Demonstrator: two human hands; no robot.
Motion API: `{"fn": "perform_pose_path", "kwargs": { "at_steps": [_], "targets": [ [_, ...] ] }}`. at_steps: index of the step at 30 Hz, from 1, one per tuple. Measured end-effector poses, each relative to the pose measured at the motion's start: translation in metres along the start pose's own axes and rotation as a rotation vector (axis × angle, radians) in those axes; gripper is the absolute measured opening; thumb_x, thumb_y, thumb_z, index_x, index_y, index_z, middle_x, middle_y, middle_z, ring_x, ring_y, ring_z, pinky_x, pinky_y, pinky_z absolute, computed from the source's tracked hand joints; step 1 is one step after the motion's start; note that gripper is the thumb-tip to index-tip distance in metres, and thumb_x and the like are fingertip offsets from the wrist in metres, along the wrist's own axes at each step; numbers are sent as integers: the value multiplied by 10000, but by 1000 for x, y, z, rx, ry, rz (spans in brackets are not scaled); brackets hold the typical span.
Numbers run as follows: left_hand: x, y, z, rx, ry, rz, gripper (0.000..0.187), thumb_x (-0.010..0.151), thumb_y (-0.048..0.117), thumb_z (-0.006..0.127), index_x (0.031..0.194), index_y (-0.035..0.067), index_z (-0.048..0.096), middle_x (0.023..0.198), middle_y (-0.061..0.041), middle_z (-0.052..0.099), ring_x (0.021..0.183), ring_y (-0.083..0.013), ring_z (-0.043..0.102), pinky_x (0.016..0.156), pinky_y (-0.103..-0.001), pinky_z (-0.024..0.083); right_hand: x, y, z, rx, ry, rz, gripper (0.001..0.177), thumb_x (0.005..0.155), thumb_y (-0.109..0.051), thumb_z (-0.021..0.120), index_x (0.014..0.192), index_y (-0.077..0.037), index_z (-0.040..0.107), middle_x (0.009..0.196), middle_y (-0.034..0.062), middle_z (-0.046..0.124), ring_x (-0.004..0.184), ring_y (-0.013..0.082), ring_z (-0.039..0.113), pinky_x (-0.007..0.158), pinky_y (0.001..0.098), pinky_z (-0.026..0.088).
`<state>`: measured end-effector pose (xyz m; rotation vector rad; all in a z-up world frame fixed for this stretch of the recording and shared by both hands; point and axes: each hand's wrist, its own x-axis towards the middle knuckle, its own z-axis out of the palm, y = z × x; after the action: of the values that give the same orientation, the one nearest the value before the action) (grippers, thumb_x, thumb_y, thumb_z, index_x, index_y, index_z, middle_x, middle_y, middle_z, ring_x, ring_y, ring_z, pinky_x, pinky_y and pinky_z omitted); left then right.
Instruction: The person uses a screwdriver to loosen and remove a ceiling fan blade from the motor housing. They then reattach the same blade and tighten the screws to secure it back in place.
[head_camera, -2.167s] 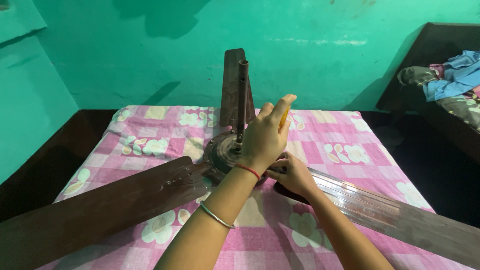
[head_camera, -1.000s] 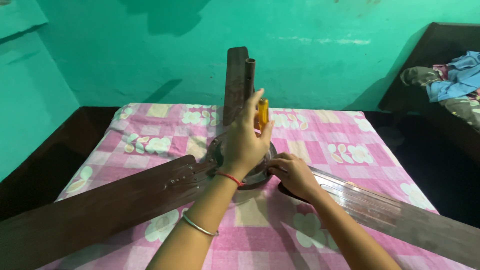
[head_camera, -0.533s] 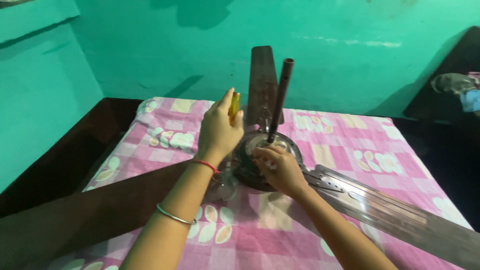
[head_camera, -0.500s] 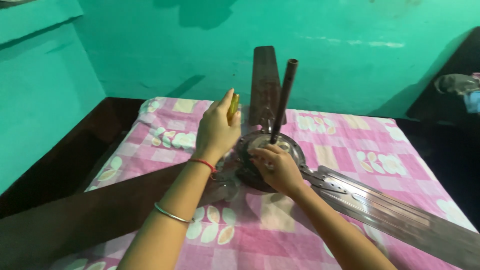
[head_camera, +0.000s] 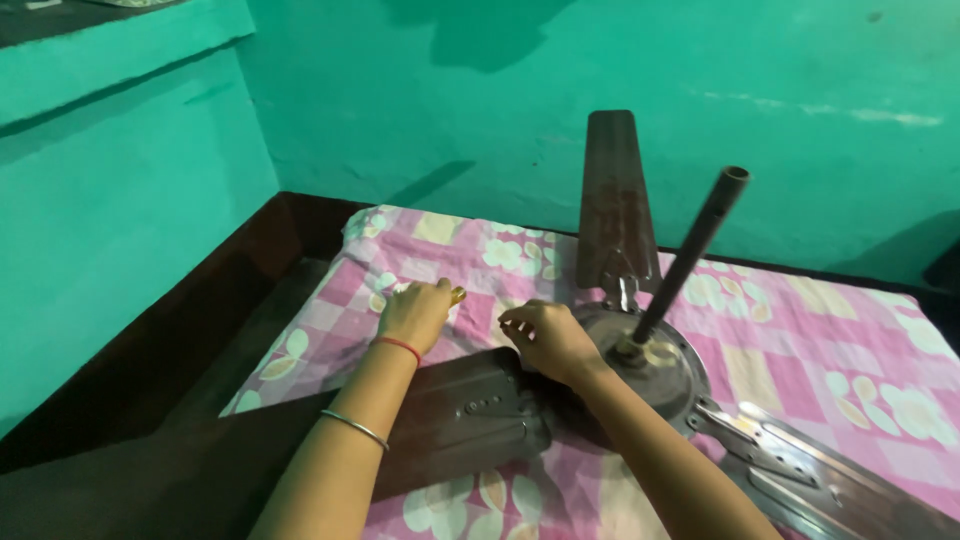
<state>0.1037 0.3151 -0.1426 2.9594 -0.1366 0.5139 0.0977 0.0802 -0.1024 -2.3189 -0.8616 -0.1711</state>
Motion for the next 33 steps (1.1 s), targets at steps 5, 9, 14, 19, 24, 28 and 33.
{"fn": "perform_pose_path", "kwargs": {
  "at_steps": [5,9,14,19,24,28,33],
  "targets": [
    [7,-31,42,-17,-226,-99,303,921,141,606,1204,57,535,1026,-188,728,995,-376,718,811,-504,583,30,17,23,-8,-53,5,196,855,-136,713,1029,-107,798,915,129,775,797,261,754,741,376,588],
    [-1,-40,57,-38,-345,-156,261,1011,235,548,1222,83,559,1050,-189,743,1015,-364,726,850,-496,579,47,29,43,61,-73,42,224,824,-131,723,1036,-99,788,911,132,785,788,256,769,724,366,597],
    [-8,-28,55,78,-355,-182,222,993,188,557,1185,103,630,1117,-152,731,1026,-339,732,851,-466,597,69,45,62,46,-145,-61,196,826,-152,743,1003,-83,789,885,129,788,764,266,776,722,356,606],
    [-11,-27,32,43,-482,-201,324,882,197,726,1186,116,649,1175,-140,710,1103,-304,704,919,-425,577,82,44,81,-10,-194,-117,195,803,-115,723,980,-86,801,893,129,790,797,265,769,749,360,605],
    [-14,-21,18,35,-509,-212,373,849,177,760,1200,116,647,1204,-137,692,1127,-300,693,926,-418,576,90,44,93,-109,-256,-92,202,795,-144,744,978,-110,821,929,122,774,810,292,750,761,386,594],
    [-14,-20,12,15,-503,-217,354,868,209,750,1194,112,654,1183,-142,708,1119,-304,696,930,-421,572,93,55,97,-56,-239,-70,220,803,-152,735,1003,-122,823,945,126,782,831,291,755,783,385,591],
    [-12,-26,13,12,-503,-206,288,869,190,733,1144,113,691,1157,-142,729,1109,-307,705,924,-430,575,89,65,97,123,-187,38,247,911,-189,660,1097,-106,801,1041,157,775,963,282,742,832,385,566]
  ]
}}
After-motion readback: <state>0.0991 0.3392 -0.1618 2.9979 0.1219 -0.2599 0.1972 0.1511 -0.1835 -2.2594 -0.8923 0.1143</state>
